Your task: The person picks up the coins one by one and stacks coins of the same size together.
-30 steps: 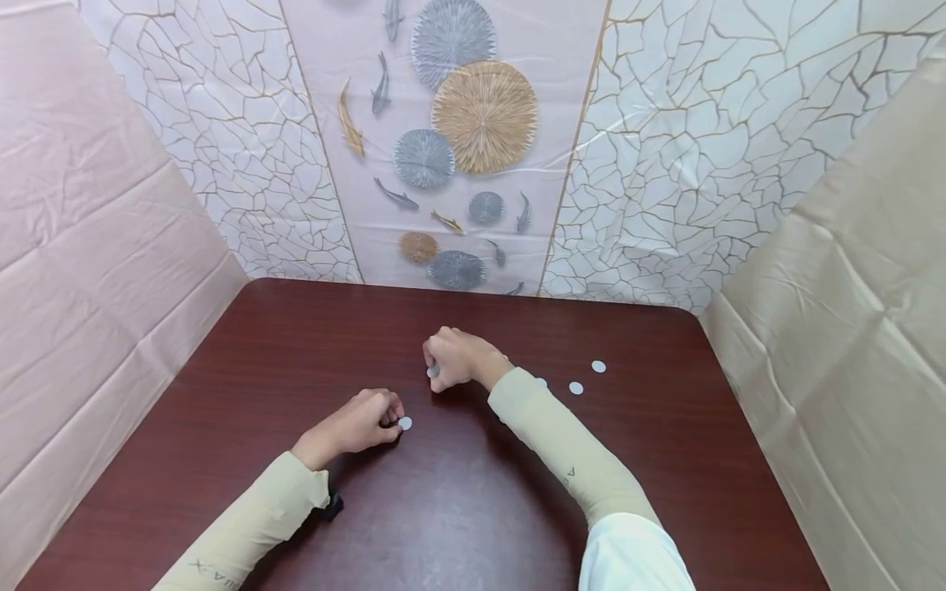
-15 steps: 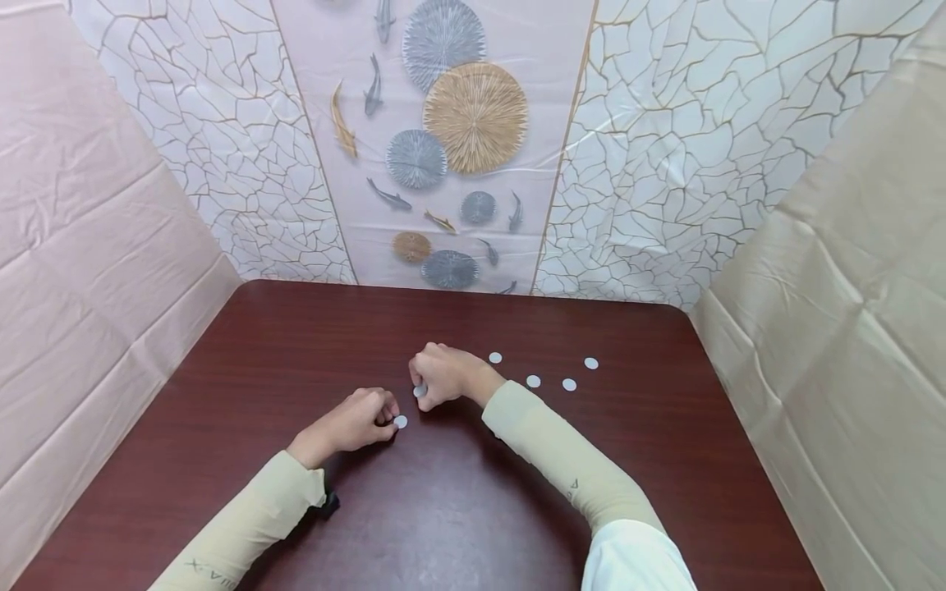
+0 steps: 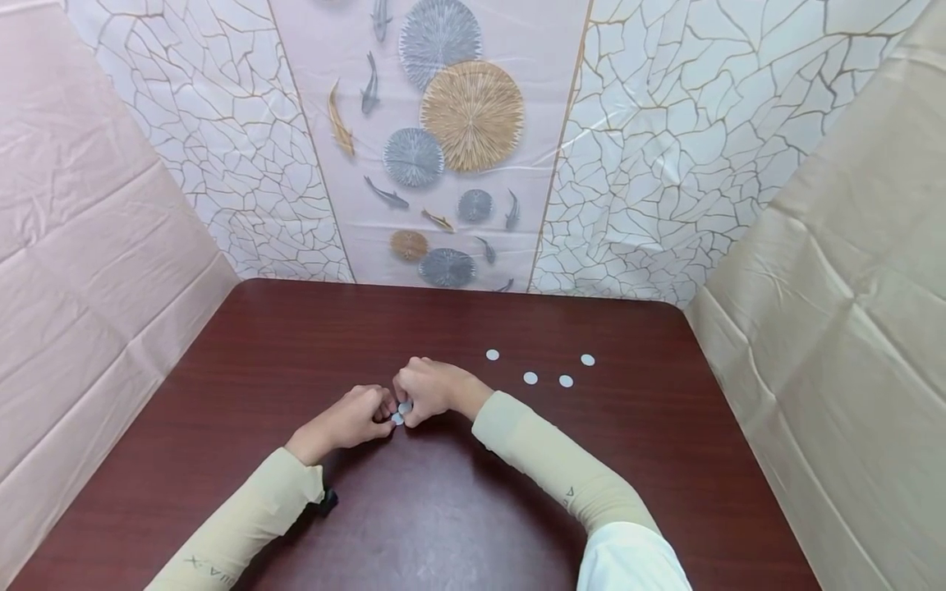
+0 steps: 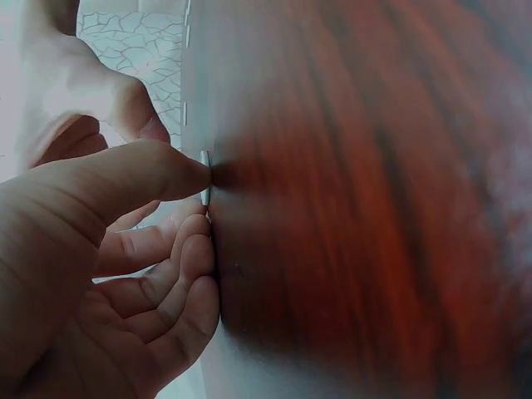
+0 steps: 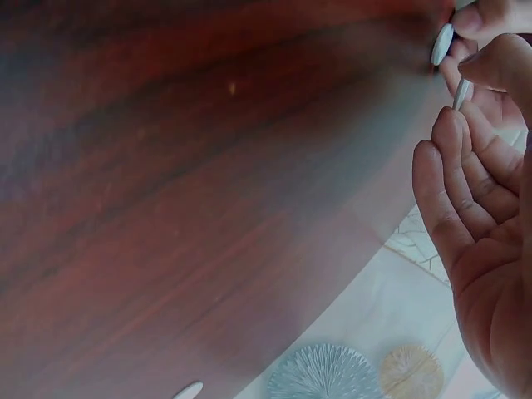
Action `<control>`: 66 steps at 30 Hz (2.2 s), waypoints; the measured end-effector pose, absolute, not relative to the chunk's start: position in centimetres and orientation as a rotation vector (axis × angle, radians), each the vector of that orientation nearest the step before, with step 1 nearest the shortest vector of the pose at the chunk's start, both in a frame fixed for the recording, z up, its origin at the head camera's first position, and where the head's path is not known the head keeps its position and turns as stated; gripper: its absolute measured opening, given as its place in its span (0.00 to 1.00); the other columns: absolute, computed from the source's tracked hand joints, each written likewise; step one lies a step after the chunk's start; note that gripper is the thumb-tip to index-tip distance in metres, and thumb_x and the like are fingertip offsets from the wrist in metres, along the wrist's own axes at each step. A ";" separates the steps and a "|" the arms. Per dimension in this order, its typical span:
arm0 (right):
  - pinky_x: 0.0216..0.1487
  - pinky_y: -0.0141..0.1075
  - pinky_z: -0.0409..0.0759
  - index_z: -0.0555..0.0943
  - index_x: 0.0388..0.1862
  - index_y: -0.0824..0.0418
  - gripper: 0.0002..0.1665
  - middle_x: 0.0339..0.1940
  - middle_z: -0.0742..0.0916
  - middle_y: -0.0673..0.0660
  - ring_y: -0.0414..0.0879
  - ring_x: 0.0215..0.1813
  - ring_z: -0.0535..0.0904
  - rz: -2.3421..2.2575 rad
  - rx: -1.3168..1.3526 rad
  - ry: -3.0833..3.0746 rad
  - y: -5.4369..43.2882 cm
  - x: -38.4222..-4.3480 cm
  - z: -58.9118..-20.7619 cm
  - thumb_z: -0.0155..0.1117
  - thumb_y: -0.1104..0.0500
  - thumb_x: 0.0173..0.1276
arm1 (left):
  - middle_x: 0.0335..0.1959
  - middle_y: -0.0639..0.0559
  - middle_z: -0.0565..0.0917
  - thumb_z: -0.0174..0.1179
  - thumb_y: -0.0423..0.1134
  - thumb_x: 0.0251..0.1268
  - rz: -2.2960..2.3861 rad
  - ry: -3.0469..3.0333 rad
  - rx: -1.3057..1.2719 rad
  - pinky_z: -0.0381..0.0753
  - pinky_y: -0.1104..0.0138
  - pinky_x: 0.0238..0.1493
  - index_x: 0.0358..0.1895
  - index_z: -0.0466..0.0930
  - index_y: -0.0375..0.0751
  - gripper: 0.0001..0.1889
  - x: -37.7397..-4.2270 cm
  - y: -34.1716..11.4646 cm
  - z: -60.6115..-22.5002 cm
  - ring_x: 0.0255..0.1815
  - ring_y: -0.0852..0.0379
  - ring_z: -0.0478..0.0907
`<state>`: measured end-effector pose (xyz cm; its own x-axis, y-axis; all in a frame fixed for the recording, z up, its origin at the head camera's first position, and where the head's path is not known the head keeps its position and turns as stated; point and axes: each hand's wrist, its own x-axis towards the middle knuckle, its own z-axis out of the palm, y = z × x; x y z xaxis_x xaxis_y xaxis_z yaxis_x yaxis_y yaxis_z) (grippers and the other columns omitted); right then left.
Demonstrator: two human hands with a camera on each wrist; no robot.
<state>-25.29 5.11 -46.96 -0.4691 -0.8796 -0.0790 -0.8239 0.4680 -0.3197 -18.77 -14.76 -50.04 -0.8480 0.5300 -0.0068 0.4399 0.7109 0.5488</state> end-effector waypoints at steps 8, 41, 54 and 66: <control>0.33 0.21 0.78 0.88 0.33 0.58 0.09 0.29 0.91 0.47 0.27 0.29 0.79 -0.370 -1.445 2.473 4.6 -24.6 -47.5 0.79 0.59 0.55 | 0.34 0.50 0.82 0.69 0.31 0.64 0.832 2.762 0.823 0.76 0.71 0.36 0.40 0.82 0.37 0.06 -18.7 -14.9 -50.1 0.34 0.61 0.75; 0.37 0.20 0.79 0.89 0.34 0.56 0.06 0.32 0.91 0.46 0.33 0.35 0.86 -0.462 -1.440 2.486 4.8 -24.1 -48.7 0.79 0.59 0.59 | 0.33 0.51 0.84 0.72 0.32 0.61 0.829 2.790 0.768 0.80 0.70 0.37 0.38 0.84 0.38 0.06 -18.8 -14.8 -50.2 0.34 0.61 0.80; 0.38 0.20 0.80 0.88 0.36 0.58 0.08 0.33 0.91 0.49 0.36 0.36 0.87 -0.486 -1.443 2.482 5.1 -23.8 -48.6 0.78 0.60 0.58 | 0.33 0.51 0.85 0.70 0.32 0.62 0.832 2.788 0.768 0.81 0.70 0.38 0.38 0.84 0.38 0.05 -18.8 -14.9 -50.0 0.34 0.62 0.81; 0.38 0.19 0.79 0.88 0.37 0.59 0.08 0.35 0.92 0.50 0.37 0.37 0.88 -0.487 -1.453 2.476 5.1 -23.7 -48.6 0.78 0.63 0.58 | 0.33 0.52 0.84 0.71 0.33 0.62 0.880 2.776 0.773 0.81 0.69 0.37 0.37 0.84 0.39 0.05 -19.0 -15.2 -50.7 0.34 0.63 0.79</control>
